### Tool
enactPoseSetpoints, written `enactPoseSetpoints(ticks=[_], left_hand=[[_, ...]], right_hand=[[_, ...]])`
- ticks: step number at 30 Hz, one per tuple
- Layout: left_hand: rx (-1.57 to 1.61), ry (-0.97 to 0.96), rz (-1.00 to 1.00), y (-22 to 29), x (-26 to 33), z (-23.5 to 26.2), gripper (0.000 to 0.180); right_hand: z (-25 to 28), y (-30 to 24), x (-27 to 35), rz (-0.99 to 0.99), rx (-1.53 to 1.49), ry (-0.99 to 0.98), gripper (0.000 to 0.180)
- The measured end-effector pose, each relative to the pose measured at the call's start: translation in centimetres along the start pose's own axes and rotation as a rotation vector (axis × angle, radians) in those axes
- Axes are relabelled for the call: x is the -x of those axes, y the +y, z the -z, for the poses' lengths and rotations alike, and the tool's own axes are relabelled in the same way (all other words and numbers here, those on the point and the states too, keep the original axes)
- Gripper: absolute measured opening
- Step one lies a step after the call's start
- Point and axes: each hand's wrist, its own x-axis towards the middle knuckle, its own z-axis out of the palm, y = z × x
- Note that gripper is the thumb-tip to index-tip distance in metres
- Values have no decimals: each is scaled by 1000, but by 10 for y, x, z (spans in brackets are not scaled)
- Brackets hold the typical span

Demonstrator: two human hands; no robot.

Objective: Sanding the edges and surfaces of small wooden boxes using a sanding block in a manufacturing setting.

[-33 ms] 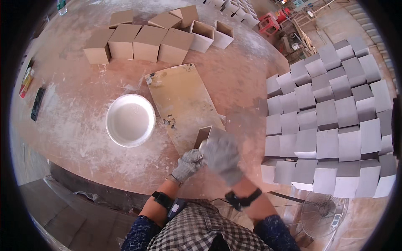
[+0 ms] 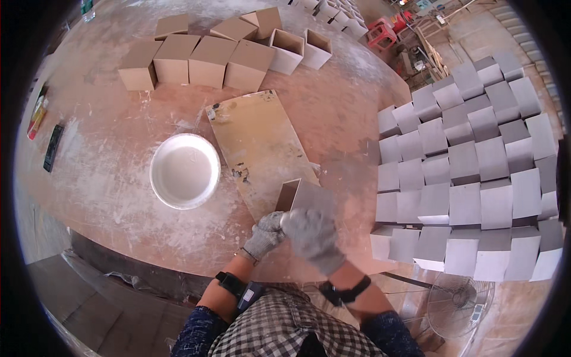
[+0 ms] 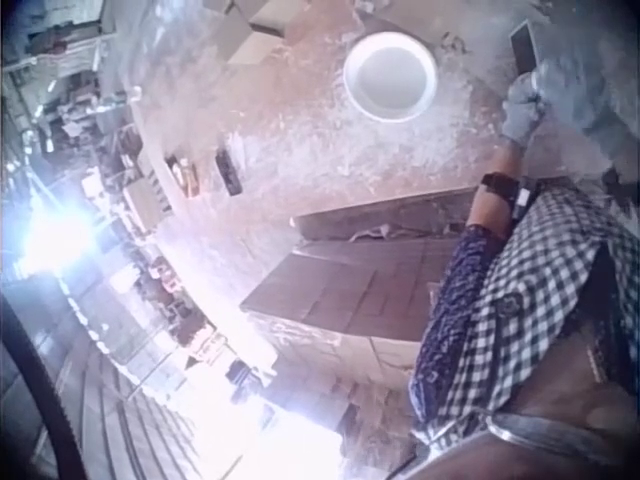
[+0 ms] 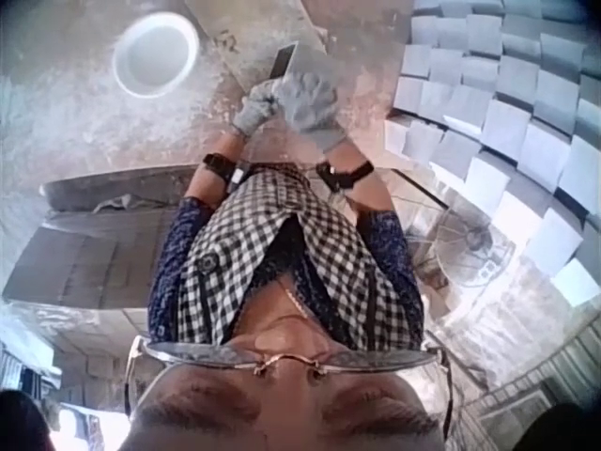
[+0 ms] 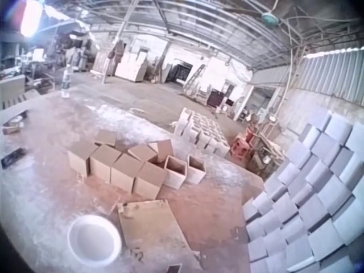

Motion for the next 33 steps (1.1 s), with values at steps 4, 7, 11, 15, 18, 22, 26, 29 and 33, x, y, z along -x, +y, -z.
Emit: enactPoseSetpoints(ticks=[4,7,11,15,18,22,26,29,33], left_hand=[[164,-118,-12,8,-13,1,36],[157,-51,13,-11,-2,-13,40],[121,-104,50,14,-19,-4,45],[252,-148,13,23,-19,9,43],[224,-100,-18,27,-20,14,40],[147,-87,-19,17,-17,10,37],[227,-92,-56,19,-22,1,36],[308,-35,-156,21,-25,2,33],[177,-32,-91,-6,-3,1,30]], right_hand=[[-7,18,8,10,242,205,16],[-27,69,-25,-157,400,11,17],[-71,166,-2,-238,-3,118,18],[-77,181,42,-783,-708,533,18],[-74,166,50,-951,-1141,655,21],[-31,142,7,-208,-129,517,28],[-36,110,-34,-22,-276,458,21],[-36,82,-40,-30,-384,312,16],[-19,2,-16,48,-292,145,21]])
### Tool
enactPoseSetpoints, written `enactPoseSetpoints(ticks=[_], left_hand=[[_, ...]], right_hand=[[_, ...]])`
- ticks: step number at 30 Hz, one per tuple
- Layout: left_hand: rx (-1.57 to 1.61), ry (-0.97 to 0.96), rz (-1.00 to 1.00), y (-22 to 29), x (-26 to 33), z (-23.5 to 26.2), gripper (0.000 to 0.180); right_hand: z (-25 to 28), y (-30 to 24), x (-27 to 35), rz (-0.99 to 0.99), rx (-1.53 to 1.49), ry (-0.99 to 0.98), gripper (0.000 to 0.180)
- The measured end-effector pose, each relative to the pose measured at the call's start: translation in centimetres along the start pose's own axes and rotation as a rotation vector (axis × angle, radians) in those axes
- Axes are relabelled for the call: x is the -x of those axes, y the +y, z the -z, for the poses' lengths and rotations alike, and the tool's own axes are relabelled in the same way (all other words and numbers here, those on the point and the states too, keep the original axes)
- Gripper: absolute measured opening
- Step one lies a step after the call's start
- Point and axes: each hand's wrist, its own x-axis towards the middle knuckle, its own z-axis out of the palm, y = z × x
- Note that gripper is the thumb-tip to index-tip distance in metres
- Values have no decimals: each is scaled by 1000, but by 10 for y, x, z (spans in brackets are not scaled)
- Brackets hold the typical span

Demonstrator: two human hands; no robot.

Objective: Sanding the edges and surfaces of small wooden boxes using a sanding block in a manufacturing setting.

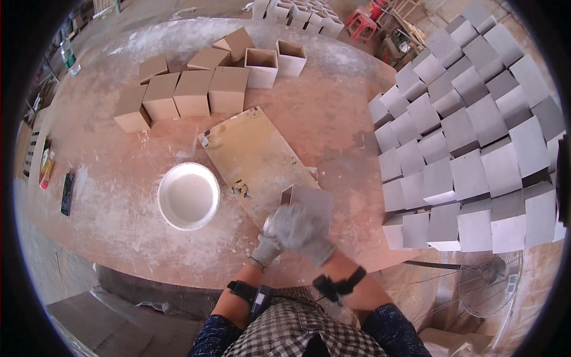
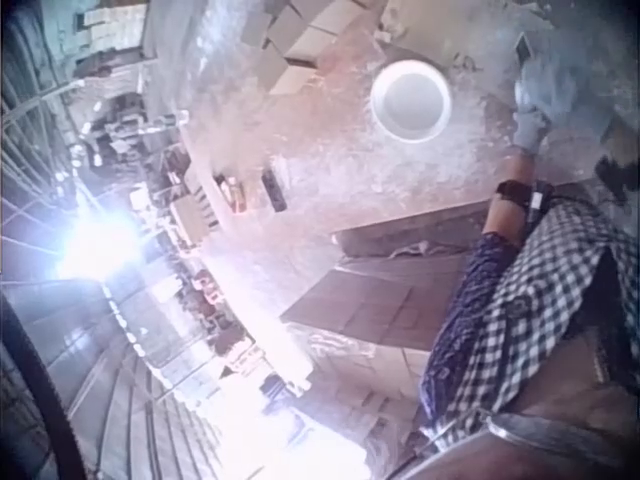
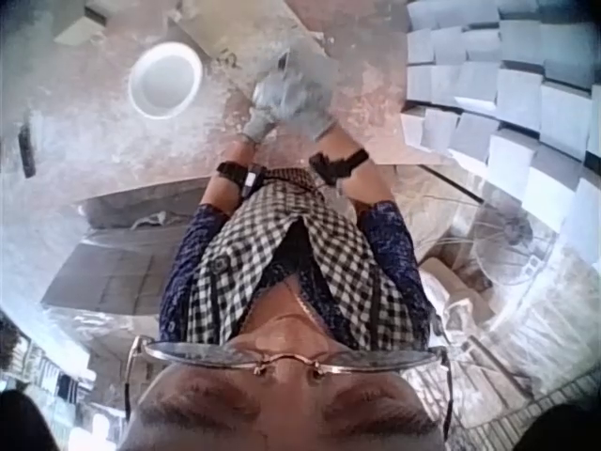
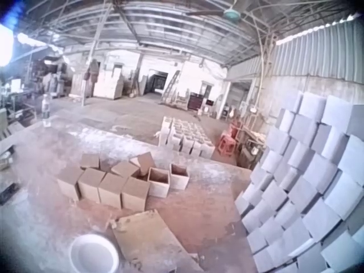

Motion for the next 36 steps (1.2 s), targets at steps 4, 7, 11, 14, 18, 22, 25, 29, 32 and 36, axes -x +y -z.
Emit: enactPoseSetpoints(ticks=[4,7,11,14,18,22,25,29,32,36], left_hand=[[-192,-40,-122,52,-20,21,31],[417,-35,259,11,-4,11,32],[-368,-49,-1,38,-23,23,29],[-241,-24,-45,44,-25,29,28],[84,-25,151,79,-43,37,23],[185,-36,284,88,-62,51,22],[426,31,457,102,-79,60,25],[409,180,471,115,-80,75,33],[707,109,237,106,-60,73,37],[482,84,240,78,-43,52,36]], right_hand=[[8,-42,40,-64,-453,246,23],[40,-41,62,-155,-733,403,21],[58,-19,117,-880,-1581,776,20],[49,-6,152,-995,-1487,973,18],[38,6,175,-1027,-1459,1074,18],[62,10,154,-1050,-1260,944,16],[67,14,124,-842,-1115,841,20],[46,43,105,-427,-211,416,23],[59,46,75,-352,-83,406,21],[61,53,38,-283,108,85,14]])
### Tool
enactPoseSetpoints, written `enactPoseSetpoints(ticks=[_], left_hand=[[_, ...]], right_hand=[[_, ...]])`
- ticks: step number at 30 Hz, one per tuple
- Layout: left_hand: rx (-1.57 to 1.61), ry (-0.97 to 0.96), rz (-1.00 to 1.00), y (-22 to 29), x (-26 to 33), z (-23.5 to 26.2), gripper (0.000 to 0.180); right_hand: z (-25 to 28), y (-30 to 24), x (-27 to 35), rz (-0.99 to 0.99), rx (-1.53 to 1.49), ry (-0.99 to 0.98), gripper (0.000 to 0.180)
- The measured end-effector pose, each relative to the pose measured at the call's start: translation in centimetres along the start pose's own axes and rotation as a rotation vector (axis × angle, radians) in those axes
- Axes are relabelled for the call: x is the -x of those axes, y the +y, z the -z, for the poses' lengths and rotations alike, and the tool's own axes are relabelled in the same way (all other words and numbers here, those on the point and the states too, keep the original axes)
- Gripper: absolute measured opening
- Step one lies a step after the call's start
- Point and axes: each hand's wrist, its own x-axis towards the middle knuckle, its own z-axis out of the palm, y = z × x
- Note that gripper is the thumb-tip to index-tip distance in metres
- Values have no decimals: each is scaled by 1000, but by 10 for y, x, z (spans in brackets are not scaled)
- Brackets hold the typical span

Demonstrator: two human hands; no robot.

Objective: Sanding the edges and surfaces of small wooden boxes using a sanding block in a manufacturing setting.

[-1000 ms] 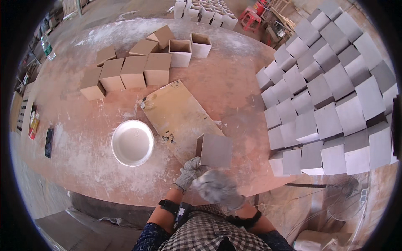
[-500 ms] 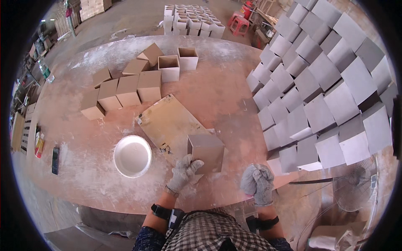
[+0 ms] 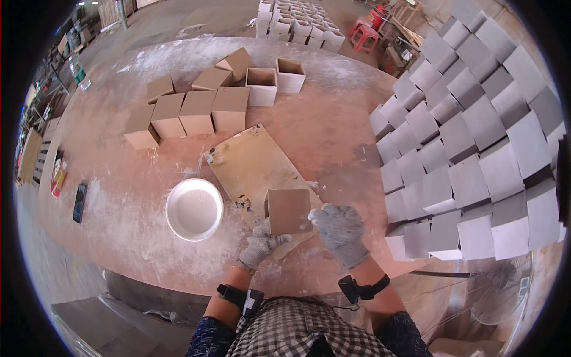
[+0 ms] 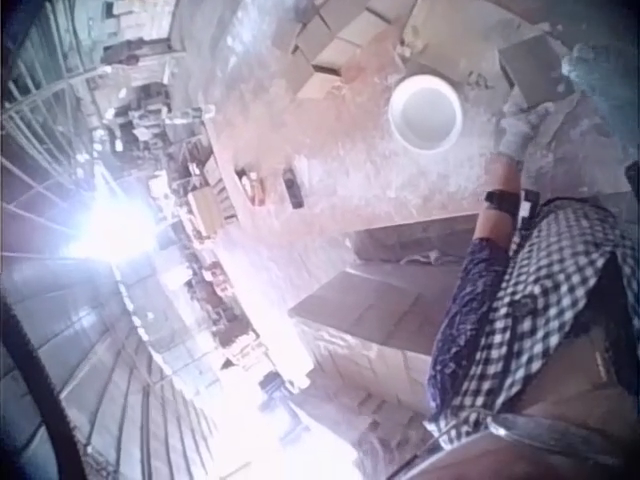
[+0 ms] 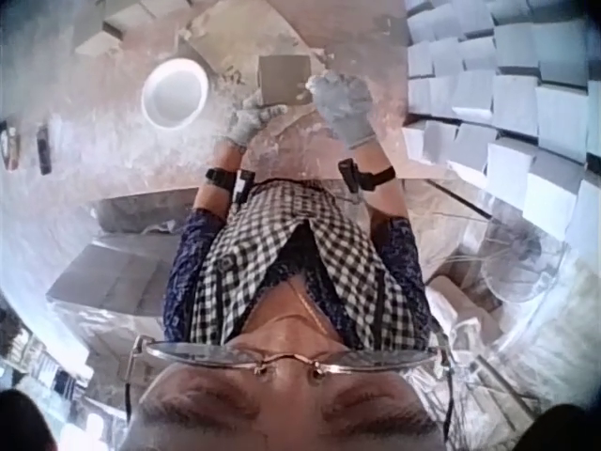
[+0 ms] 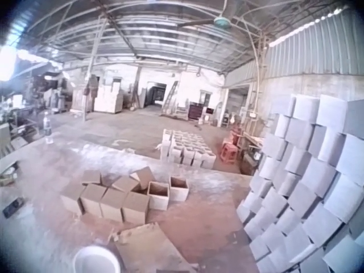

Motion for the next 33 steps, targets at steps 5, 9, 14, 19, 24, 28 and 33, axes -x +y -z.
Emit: enactPoseSetpoints(ticks=[5,9,14,19,24,28,33], left_hand=[[-306,-54,-77,-51,-4,4,23],[-565,-56,-88,-49,-11,-2,22],[-551,-24,-213,-60,-6,4,25],[-888,-255,-109,13,3,-2,32],[-764,-279,-231,23,9,-6,36],[-961,-396,-90,28,19,-18,34],[-1052,-513,-296,12,22,-8,34]], right_hand=[[-32,-19,-26,151,198,-429,11],[-40,9,-60,27,163,-320,12],[-31,-10,-38,4,292,-231,13],[-6,6,-15,81,148,-392,20],[-25,4,-11,26,-37,-64,18],[-36,-18,48,76,-163,199,13],[-55,3,43,-102,-148,268,21]])
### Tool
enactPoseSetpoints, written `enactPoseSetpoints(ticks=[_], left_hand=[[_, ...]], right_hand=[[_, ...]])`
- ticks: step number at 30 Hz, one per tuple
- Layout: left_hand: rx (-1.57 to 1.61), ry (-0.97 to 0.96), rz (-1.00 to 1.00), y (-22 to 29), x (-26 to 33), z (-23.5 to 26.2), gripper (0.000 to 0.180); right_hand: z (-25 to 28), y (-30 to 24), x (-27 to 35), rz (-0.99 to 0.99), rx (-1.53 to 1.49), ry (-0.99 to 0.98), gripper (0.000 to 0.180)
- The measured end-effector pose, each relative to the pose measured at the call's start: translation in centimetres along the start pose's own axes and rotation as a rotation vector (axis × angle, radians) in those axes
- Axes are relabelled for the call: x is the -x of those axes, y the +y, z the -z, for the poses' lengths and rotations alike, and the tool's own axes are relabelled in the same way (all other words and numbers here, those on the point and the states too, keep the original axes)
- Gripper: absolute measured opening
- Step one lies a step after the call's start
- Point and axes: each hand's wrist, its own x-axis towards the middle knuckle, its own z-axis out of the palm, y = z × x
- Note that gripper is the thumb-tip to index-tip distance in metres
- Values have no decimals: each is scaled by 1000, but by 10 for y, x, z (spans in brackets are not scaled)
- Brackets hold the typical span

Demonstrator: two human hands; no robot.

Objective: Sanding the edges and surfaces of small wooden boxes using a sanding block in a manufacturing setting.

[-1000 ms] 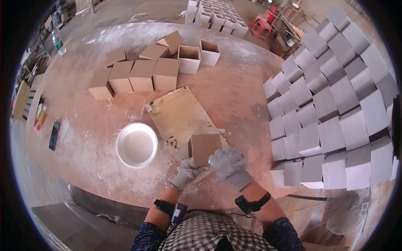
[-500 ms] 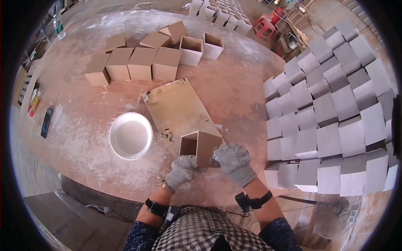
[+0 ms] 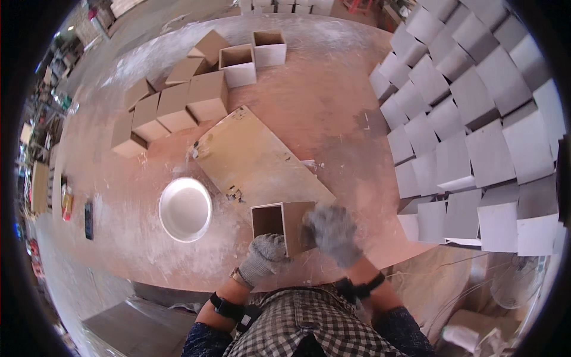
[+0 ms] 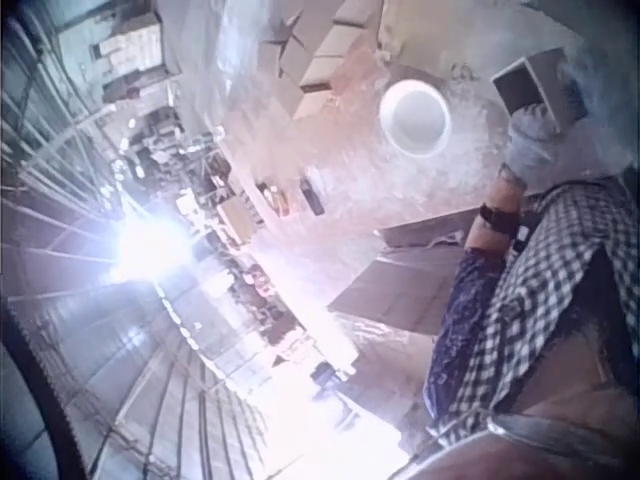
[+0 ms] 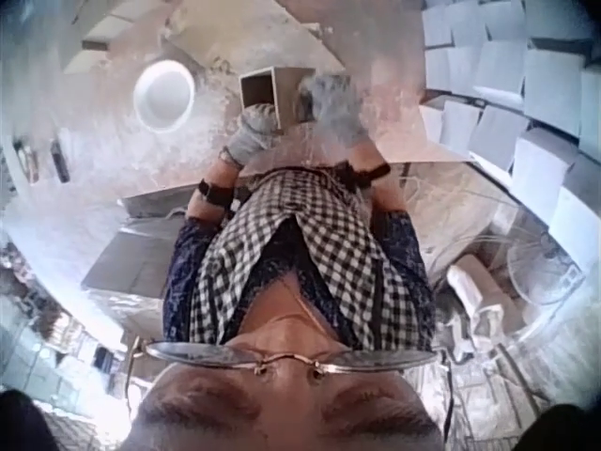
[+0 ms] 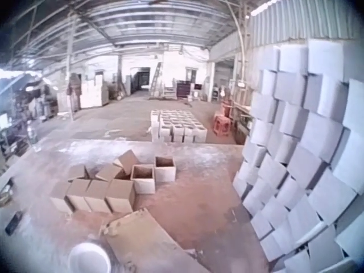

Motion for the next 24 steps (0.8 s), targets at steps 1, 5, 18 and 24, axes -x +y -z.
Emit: enactPoseSetpoints(ticks=[1,5,18,24], left_hand=[[-2,-30,-25,4,-10,2,34],[-7,-84,53,10,-10,11,33],[-24,-169,9,13,-25,15,33],[61,-190,-48,9,-31,19,35]], right_hand=[[-7,22,-10,-80,-68,-91,26],[-3,6,18,-139,-148,-116,32],[-26,-13,79,58,296,42,26],[-7,21,14,-136,-170,5,25]])
